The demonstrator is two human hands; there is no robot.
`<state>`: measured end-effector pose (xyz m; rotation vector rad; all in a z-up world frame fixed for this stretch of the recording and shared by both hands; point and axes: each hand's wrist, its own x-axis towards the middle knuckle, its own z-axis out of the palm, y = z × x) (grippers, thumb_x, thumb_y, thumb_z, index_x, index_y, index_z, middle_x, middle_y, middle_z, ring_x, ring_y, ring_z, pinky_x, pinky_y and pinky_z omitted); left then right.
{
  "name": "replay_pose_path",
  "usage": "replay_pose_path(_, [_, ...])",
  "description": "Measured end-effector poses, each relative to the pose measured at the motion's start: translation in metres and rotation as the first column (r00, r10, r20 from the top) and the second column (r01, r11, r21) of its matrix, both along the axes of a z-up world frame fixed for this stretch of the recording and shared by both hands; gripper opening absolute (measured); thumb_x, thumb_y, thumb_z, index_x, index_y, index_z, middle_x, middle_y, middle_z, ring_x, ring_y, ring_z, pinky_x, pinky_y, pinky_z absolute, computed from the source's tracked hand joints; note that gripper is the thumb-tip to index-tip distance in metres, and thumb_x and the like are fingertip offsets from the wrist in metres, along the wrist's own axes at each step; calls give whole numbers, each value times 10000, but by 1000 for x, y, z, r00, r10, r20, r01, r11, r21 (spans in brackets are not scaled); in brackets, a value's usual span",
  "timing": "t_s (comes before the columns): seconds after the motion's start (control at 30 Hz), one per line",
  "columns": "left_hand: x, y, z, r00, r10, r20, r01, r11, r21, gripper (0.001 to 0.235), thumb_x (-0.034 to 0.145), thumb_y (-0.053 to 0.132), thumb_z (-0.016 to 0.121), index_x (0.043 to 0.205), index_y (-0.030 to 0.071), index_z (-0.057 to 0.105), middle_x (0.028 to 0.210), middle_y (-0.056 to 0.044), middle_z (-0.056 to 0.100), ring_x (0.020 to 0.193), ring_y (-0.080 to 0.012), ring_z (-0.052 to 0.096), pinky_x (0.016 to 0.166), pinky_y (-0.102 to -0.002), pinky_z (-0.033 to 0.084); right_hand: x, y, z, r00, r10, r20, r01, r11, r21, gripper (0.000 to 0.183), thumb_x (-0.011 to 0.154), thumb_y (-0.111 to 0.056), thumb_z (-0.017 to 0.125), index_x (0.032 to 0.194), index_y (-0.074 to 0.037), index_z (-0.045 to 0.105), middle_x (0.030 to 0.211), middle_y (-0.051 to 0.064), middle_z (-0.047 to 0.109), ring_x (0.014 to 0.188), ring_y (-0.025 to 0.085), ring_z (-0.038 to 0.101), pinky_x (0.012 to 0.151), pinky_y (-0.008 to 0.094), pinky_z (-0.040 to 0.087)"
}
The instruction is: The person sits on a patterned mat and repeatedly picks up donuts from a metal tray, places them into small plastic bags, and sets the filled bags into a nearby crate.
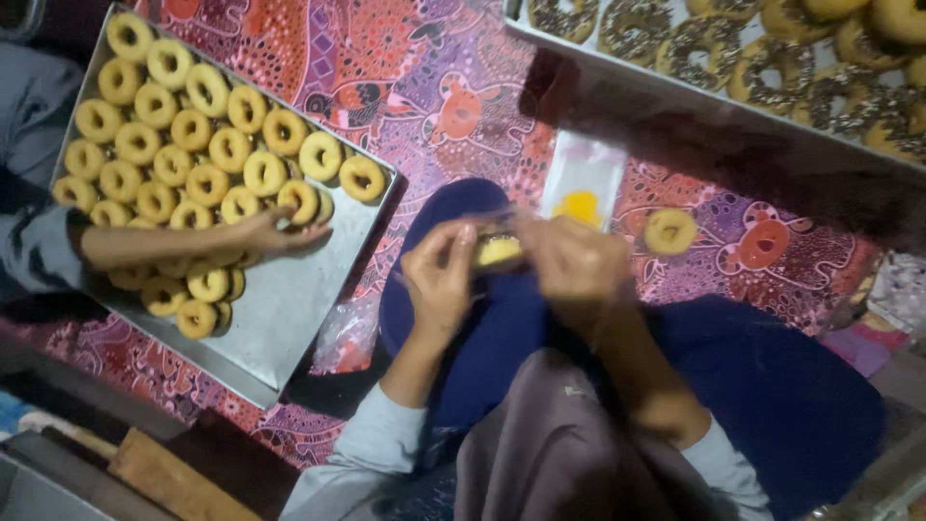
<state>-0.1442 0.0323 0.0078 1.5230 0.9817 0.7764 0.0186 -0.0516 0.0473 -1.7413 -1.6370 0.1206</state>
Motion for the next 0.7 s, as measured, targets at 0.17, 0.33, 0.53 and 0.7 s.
replay_pose_path(0.17, [3,7,-21,989,107,99,-73,950,-302,193,1003,102,677,1110,-40,750,1011,-113,790,893,-142,728,808,-274,604,-13,7,-6,998,60,-8,-60,975,-216,113,926,-128,794,1019,-70,765,875,119,731,774,289,709,676,414,555])
replay_pose_path(0.33, [4,0,-10,996,-20,-87,21,1000,8,201,977,87,671,1126,-25,745,956,-110,800,872,-105,744,782,-262,593,-9,13,-13,990,111,-91,-101,988,115,296,929,-1,684,1225,-14,677,1149,143,736,1074,303,717,929,406,595])
replay_pose_path(0.53, [12,-10,18,995,20,-94,0,977,213,159,981,66,653,1080,-9,753,1014,-141,800,938,-177,791,850,-283,607,25,21,-14,827,-447,-342,219,816,-535,351,913,-69,711,1261,-17,715,993,155,729,845,258,711,719,389,557])
replay_pose_path(0.7, [31,-20,30,994,108,26,-110,985,130,190,996,118,692,1102,-25,758,1063,-164,788,985,-233,772,906,-308,605,18,-3,-62,315,-197,-929,-214,938,-272,439,937,-209,732,1312,-82,542,1287,-9,656,1188,128,628,1006,297,534])
